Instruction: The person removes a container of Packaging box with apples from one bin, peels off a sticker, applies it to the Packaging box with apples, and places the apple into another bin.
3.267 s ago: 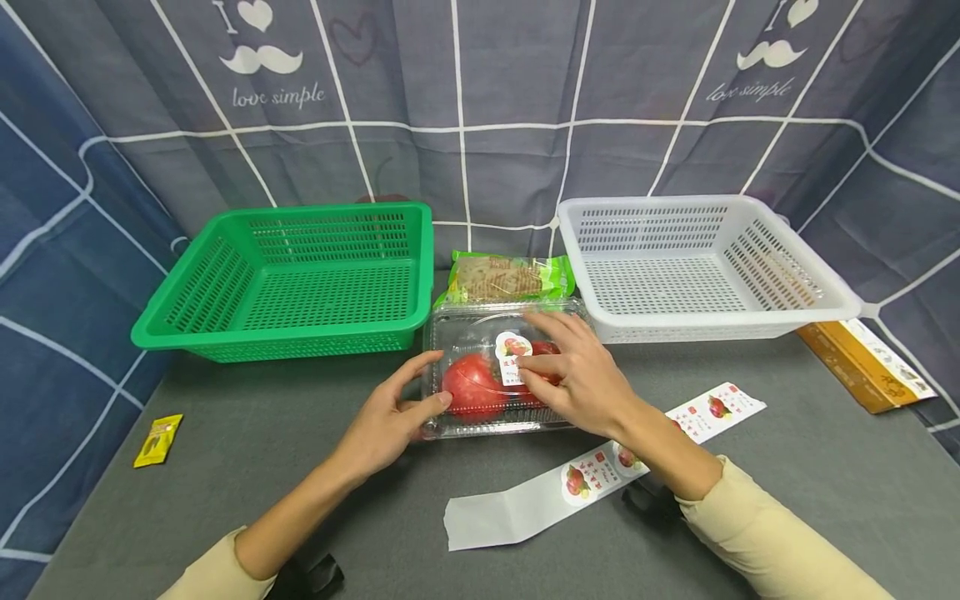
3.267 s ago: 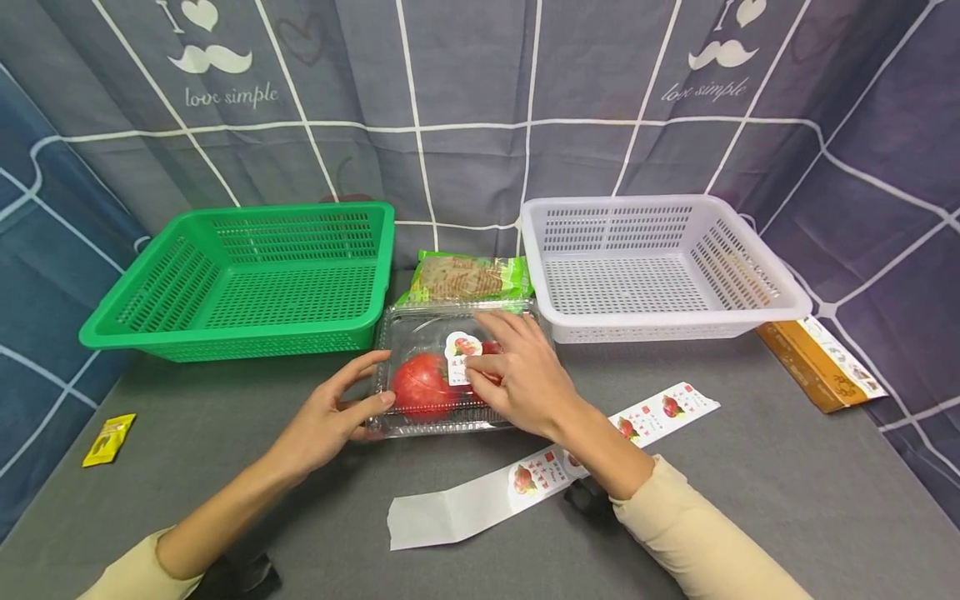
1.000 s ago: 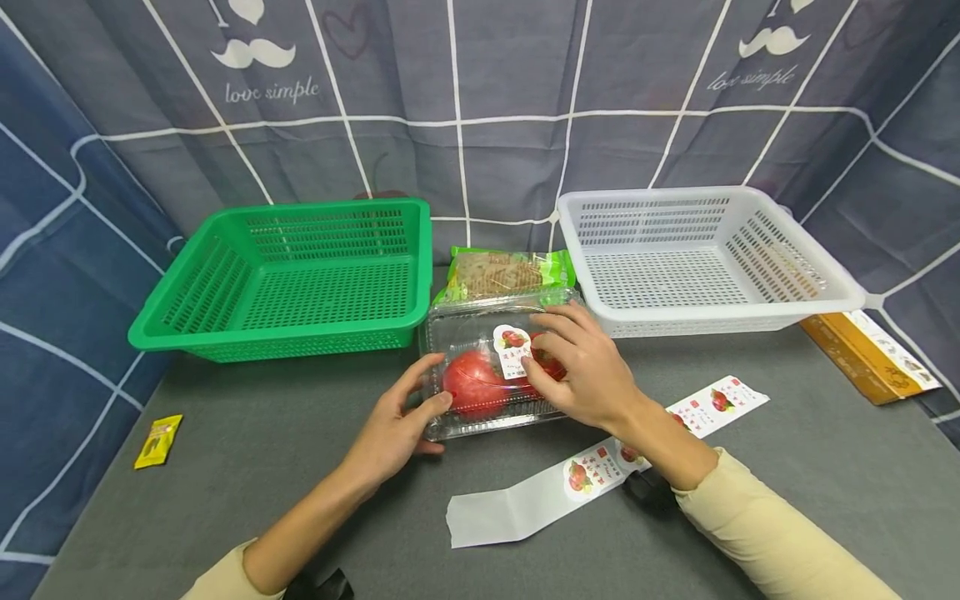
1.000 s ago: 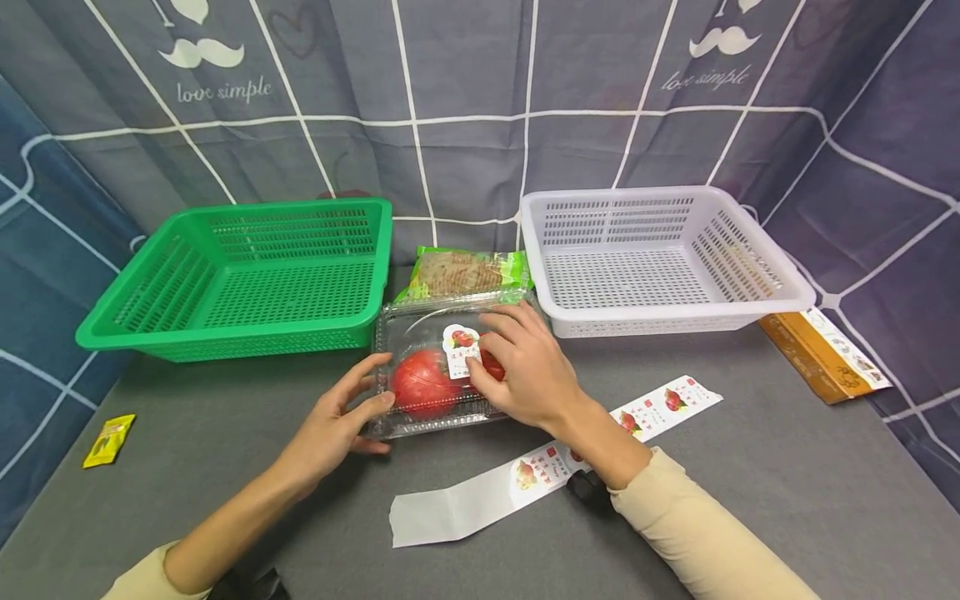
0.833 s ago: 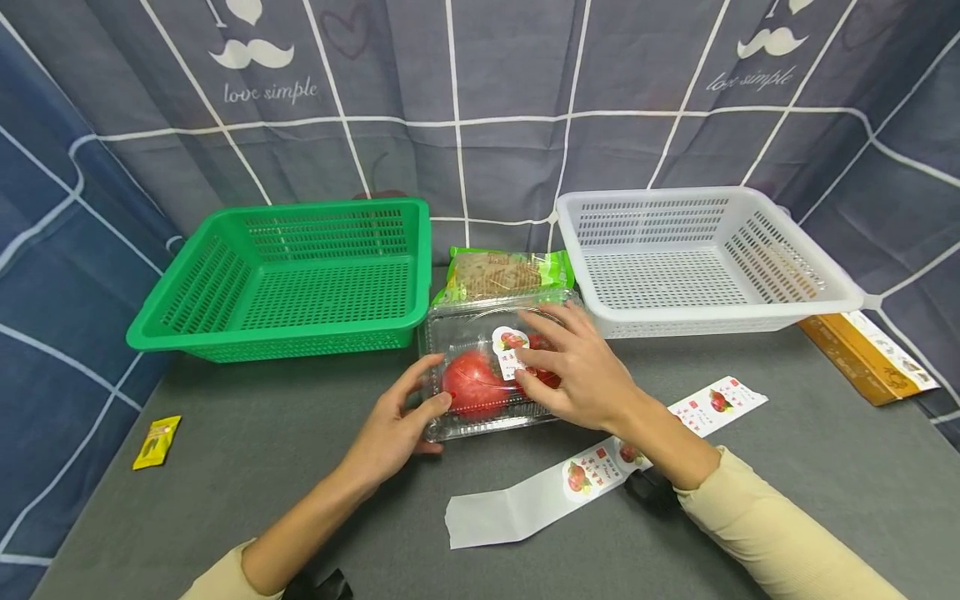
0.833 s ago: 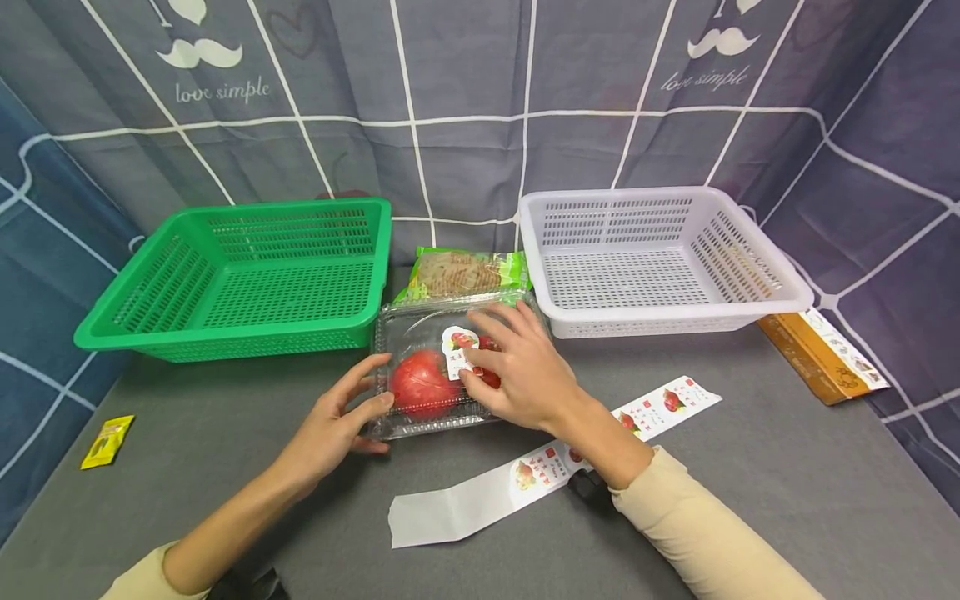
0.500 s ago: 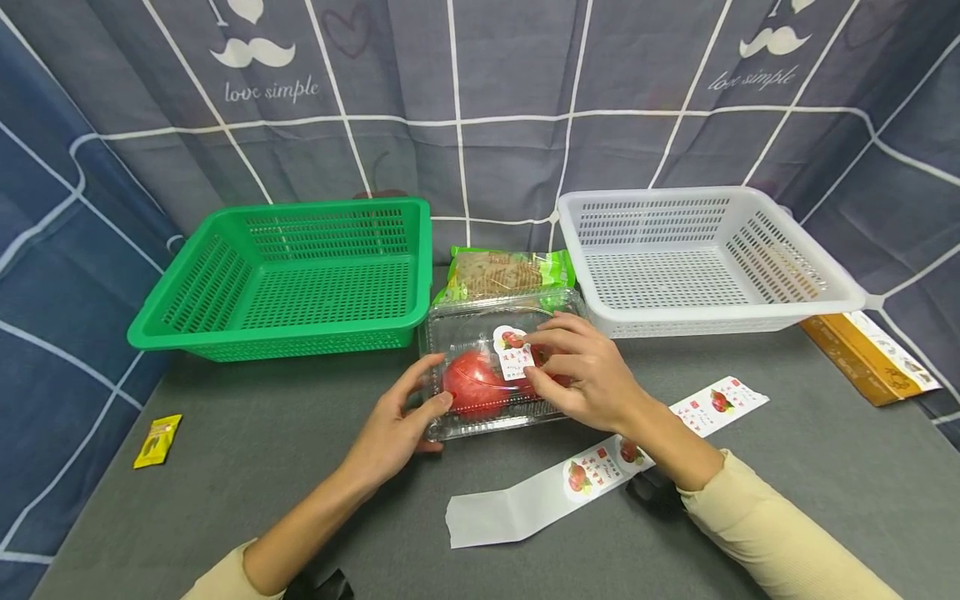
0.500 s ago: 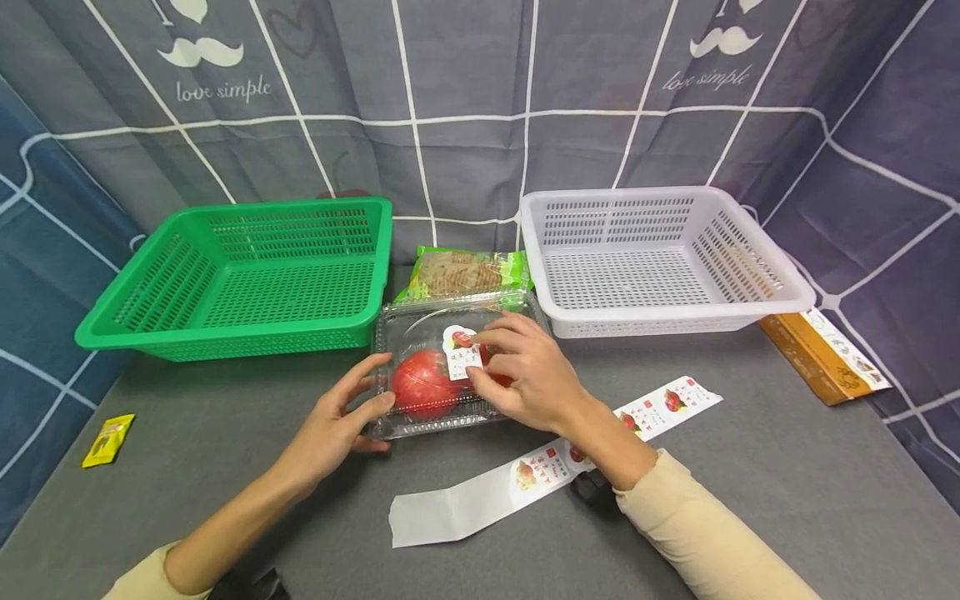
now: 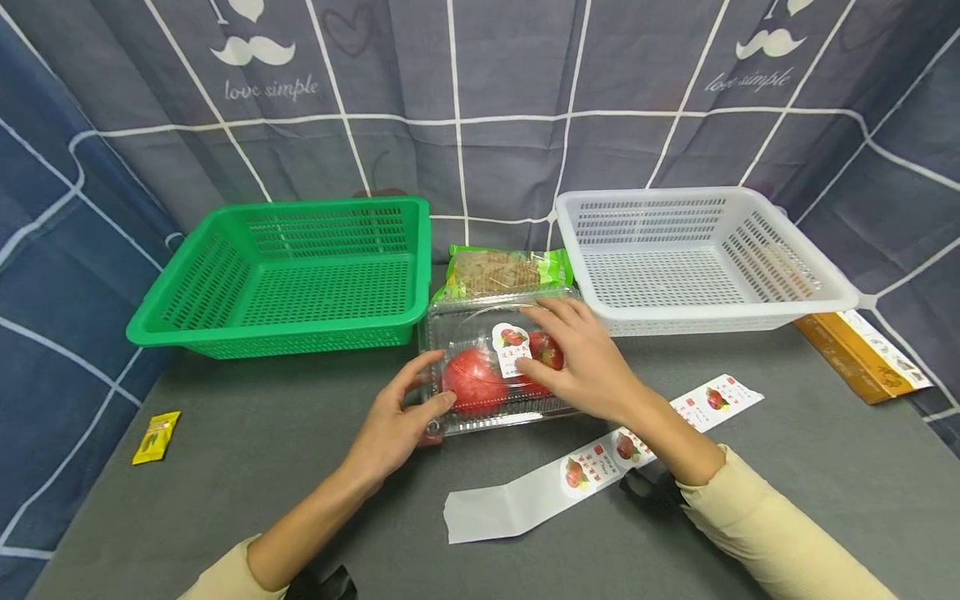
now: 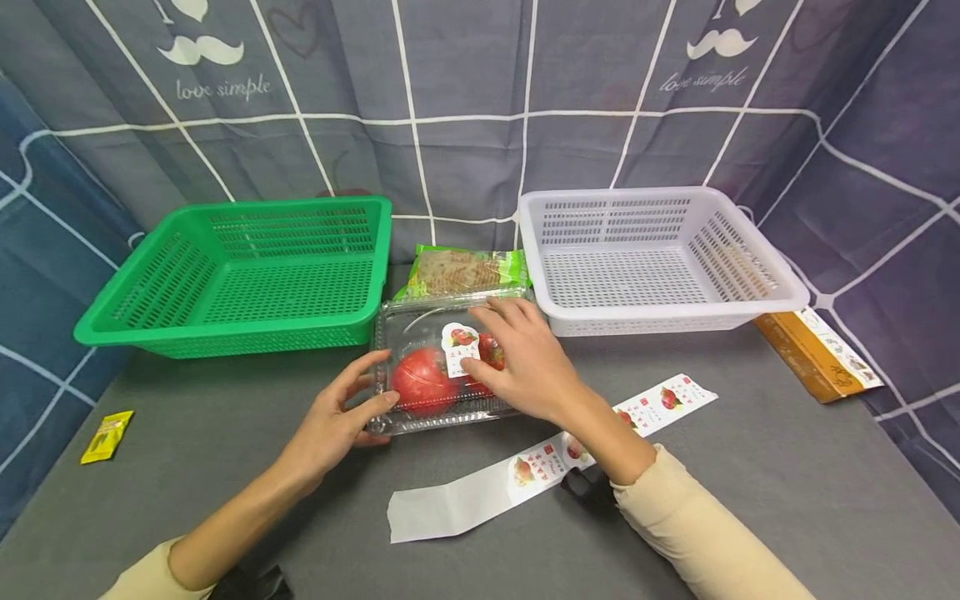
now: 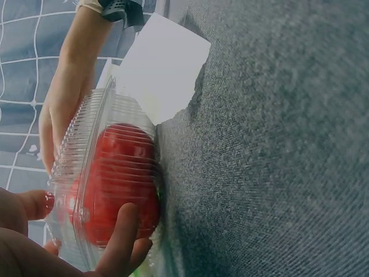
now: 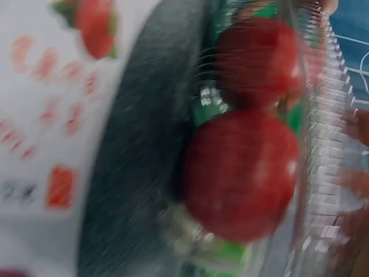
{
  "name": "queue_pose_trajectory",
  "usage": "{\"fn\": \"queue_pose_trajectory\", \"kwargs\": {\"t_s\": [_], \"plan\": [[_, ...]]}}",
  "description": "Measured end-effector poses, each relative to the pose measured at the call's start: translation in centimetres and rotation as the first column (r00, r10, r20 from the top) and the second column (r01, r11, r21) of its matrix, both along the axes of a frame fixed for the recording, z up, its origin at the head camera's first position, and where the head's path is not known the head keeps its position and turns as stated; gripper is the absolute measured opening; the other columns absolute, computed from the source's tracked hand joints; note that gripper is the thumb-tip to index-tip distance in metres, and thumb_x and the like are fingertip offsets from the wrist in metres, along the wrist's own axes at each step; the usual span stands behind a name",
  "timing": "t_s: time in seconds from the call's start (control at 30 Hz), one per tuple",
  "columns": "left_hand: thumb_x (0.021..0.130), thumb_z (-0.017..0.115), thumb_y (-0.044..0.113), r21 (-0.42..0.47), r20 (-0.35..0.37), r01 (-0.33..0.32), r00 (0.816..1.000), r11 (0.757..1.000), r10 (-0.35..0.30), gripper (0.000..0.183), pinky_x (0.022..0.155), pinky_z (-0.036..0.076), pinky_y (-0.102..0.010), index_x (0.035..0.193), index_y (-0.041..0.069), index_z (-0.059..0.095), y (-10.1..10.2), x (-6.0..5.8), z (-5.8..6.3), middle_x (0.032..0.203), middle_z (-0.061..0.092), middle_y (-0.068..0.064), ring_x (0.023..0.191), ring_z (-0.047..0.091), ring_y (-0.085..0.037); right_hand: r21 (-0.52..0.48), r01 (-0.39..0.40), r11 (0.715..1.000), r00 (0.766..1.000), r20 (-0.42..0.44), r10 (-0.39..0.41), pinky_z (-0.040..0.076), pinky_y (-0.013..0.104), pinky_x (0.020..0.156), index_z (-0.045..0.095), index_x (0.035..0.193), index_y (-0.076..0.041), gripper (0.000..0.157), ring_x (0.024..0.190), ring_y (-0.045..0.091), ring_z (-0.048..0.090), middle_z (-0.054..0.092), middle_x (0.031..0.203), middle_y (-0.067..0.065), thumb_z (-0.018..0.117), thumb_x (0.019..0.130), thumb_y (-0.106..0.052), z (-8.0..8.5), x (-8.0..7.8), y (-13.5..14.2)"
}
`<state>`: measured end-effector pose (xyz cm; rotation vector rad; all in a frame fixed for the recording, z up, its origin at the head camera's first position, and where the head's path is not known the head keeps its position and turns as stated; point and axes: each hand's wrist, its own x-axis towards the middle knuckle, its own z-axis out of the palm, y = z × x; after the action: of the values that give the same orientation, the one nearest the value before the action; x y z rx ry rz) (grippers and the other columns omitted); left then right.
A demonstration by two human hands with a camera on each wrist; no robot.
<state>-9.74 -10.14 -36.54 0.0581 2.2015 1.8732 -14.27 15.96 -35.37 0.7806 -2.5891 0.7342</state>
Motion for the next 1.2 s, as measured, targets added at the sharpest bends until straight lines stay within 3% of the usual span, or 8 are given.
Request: {"fn": "queue_pose_trajectory", "kwargs": {"t_s": [0.17, 0.37, 0.57, 0.7, 0.9, 1.0, 1.13, 1.2], "plan": [[0.093, 0.069, 0.019, -0.011, -0.004, 0.003, 1.000, 1.000, -0.003, 0.057, 0.069, 0.058, -0.041, 0.146, 0.024, 0.047, -0.1, -0.2, 0.0, 0.145, 0.039, -0.023, 0.100, 0.064, -0.036, 0.221, 0.121, 0.968, 0.978, 0.141, -0.154, 0.022, 0.064, 0.110, 0.044, 0.148, -0.013, 0.085, 0.143, 0.040, 0.019, 0.030, 0.154, 0.022, 0.068, 0.083, -0.062, 0.7, -0.4, -1.5], [0.093, 0.070, 0.022, -0.034, -0.001, 0.006, 1.000, 0.999, -0.007, 0.059, 0.070, 0.058, -0.040, 0.146, 0.026, 0.046, -0.2, -0.4, 0.0, 0.146, 0.038, -0.022, 0.102, 0.063, -0.036, 0.235, 0.138, 0.962, 0.959, 0.213, -0.189, 0.018, 0.065, 0.110, 0.038, 0.152, -0.016, 0.092, 0.146, 0.040, 0.008, 0.019, 0.159, 0.021, 0.066, 0.081, -0.067, 1.1, -0.7, -1.9], [0.093, 0.070, 0.023, -0.035, -0.002, 0.016, 1.000, 0.999, -0.016, 0.059, 0.070, 0.058, -0.040, 0.146, 0.027, 0.046, -0.2, -0.4, 0.1, 0.146, 0.037, -0.021, 0.102, 0.063, -0.035, 0.074, 0.019, 0.997, 0.961, 0.273, -0.038, 0.009, 0.069, 0.110, 0.037, 0.153, -0.020, 0.076, 0.148, 0.037, 0.000, 0.009, 0.163, 0.016, 0.073, 0.088, -0.039, 1.3, -0.7, -0.6], [0.093, 0.069, 0.024, -0.041, -0.001, 0.020, 1.000, 0.999, -0.020, 0.059, 0.071, 0.058, -0.040, 0.147, 0.027, 0.045, -0.3, -0.4, 0.1, 0.147, 0.037, -0.021, 0.103, 0.063, -0.035, -0.054, -0.078, 0.995, 0.950, 0.299, 0.091, 0.009, 0.071, 0.108, 0.042, 0.151, -0.018, 0.069, 0.148, 0.033, -0.001, 0.007, 0.163, 0.013, 0.072, 0.089, -0.016, 1.4, -0.8, 0.5], [0.094, 0.069, 0.024, -0.066, -0.016, 0.015, 1.000, 0.998, -0.017, 0.058, 0.074, 0.057, -0.042, 0.147, 0.028, 0.045, -0.3, -0.2, 0.1, 0.146, 0.038, -0.022, 0.105, 0.062, -0.035, -0.252, -0.077, 0.965, 0.958, 0.251, 0.142, 0.018, 0.062, 0.111, 0.054, 0.140, -0.007, 0.050, 0.146, 0.030, 0.019, 0.030, 0.157, 0.012, 0.065, 0.092, -0.005, 0.9, -0.5, 1.4], [0.094, 0.069, 0.027, -0.113, -0.040, 0.018, 0.999, 0.993, -0.023, 0.059, 0.080, 0.055, -0.044, 0.148, 0.028, 0.045, -0.3, 0.0, 0.1, 0.146, 0.040, -0.023, 0.110, 0.060, -0.038, -0.456, -0.026, 0.890, 0.977, 0.178, 0.120, 0.029, 0.051, 0.111, 0.061, 0.128, 0.003, 0.034, 0.138, 0.027, 0.037, 0.045, 0.146, 0.014, 0.061, 0.093, 0.001, 0.6, 0.0, 1.9], [0.094, 0.069, 0.031, -0.156, -0.060, 0.015, 0.998, 0.988, -0.024, 0.060, 0.085, 0.052, -0.048, 0.148, 0.028, 0.044, -0.2, 0.1, 0.1, 0.147, 0.040, -0.023, 0.118, 0.055, -0.041, -0.708, 0.076, 0.702, 0.995, 0.098, -0.009, 0.047, 0.032, 0.098, 0.062, 0.114, 0.015, 0.025, 0.114, 0.022, 0.058, 0.059, 0.125, 0.021, 0.055, 0.090, 0.014, 0.4, 0.6, 3.5], [0.094, 0.069, 0.031, -0.163, -0.061, 0.013, 0.998, 0.987, -0.023, 0.060, 0.085, 0.051, -0.049, 0.148, 0.028, 0.044, -0.2, 0.1, 0.2, 0.147, 0.040, -0.023, 0.120, 0.053, -0.042, -0.811, 0.143, 0.567, 0.990, 0.108, -0.094, 0.053, 0.028, 0.085, 0.062, 0.110, 0.016, 0.023, 0.098, 0.020, 0.065, 0.062, 0.114, 0.021, 0.053, 0.089, 0.017, 0.7, 0.8, 4.7]]}}
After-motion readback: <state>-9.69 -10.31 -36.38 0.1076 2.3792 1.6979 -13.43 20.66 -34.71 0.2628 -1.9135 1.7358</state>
